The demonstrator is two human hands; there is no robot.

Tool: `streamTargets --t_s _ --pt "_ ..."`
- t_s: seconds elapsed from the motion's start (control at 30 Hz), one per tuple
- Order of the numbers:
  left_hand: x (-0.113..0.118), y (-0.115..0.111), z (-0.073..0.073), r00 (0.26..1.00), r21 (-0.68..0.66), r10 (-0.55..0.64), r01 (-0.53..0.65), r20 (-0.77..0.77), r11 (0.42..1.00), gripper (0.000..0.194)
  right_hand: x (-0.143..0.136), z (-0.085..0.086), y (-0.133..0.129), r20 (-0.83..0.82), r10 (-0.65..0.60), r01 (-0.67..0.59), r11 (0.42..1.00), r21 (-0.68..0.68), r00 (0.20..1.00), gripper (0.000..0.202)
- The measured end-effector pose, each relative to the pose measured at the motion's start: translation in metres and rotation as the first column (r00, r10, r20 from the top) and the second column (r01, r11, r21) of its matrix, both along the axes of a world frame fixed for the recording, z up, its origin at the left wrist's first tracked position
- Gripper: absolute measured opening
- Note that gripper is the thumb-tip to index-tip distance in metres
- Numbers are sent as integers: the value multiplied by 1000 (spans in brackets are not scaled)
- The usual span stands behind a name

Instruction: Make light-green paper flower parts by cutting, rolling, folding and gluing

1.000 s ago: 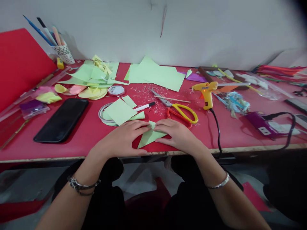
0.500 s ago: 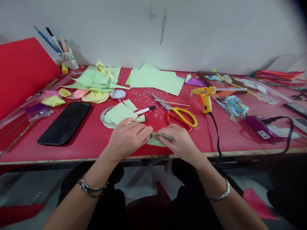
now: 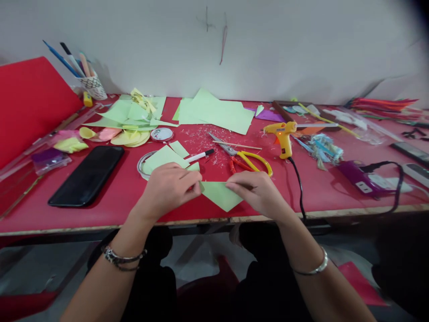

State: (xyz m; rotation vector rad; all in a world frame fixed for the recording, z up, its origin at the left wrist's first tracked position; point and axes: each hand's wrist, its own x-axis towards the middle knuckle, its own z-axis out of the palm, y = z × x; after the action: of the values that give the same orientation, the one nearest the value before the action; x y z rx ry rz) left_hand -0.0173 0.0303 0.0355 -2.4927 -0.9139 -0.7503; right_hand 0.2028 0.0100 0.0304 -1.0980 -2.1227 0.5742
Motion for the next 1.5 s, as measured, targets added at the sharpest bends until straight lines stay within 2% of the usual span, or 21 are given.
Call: streamTargets --t_s 0.1,0.17,0.23,0.27,0.33,0.4,0.5,0.57,0.67,0.7,0.77,0.83,0.9,0.97,1.03,1.13,1.2,1.33,1.5 --pt "-12 4 2 986 12 155 -156 60 988 19 10 1 3 -29 -70 70 997 -24 997 26" --pt "-12 3 2 972 -15 191 -190 137 982 17 12 1 4 -28 -83 83 997 4 996 23" --pt "-6 -1 2 976 -74 115 -103 182 992 14 8 0 3 23 -53 50 993 103 998 20" --pt "-1 -3 1 987 -144 64 -42 151 989 16 5 0 2 70 -42 29 984 174 997 20" --pt "8 -5 -1 997 -253 -48 64 67 965 23 -2 -1 0 160 -52 -3 945 327 986 22" --pt "12 -5 -4 992 -364 -98 118 74 924 16 -8 -1 -3 172 -83 3 907 422 982 20" --pt "10 0 -4 968 -459 -85 188 236 868 12 -7 2 -4 46 -62 38 913 406 997 12" --pt "6 3 -3 941 -493 -75 240 330 836 8 -3 1 -3 16 -12 6 927 374 1000 14" --pt "3 4 -3 931 -518 -102 283 350 807 8 2 -5 1 154 12 -80 895 438 988 12" --pt "3 4 -4 945 -536 -114 271 307 800 6 3 -8 2 236 -15 -102 874 476 972 14" --pt "5 2 -6 978 -589 -133 204 163 782 23 1 -13 2 419 -88 -154 846 510 904 18" --pt "8 0 -8 987 -633 -156 137 26 762 49 -2 -17 2 565 -132 -185 864 469 815 19" --pt "11 -2 -9 984 -652 -171 92 -57 753 57 -4 -19 1 616 -108 -186 900 393 780 16" --pt "13 -3 -8 978 -661 -179 67 -104 747 47 -5 -20 0 581 -24 -197 929 314 813 11" --pt "14 -3 -7 974 -660 -185 56 -128 749 33 -4 -21 0 506 80 -226 945 235 859 18" --pt "14 -4 -4 969 -653 -194 47 -155 756 24 -2 -22 1 414 160 -241 958 152 896 15" --pt "14 -6 -2 968 -658 -180 20 -177 753 20 -2 -21 2 374 183 -241 964 114 909 12" --pt "19 -12 -2 967 -669 -93 -93 -237 737 15 -4 -18 4 314 194 -216 976 37 929 19" --pt "20 -14 -7 975 -655 -46 -111 -218 748 22 -11 -23 4 280 127 -151 986 68 952 20"
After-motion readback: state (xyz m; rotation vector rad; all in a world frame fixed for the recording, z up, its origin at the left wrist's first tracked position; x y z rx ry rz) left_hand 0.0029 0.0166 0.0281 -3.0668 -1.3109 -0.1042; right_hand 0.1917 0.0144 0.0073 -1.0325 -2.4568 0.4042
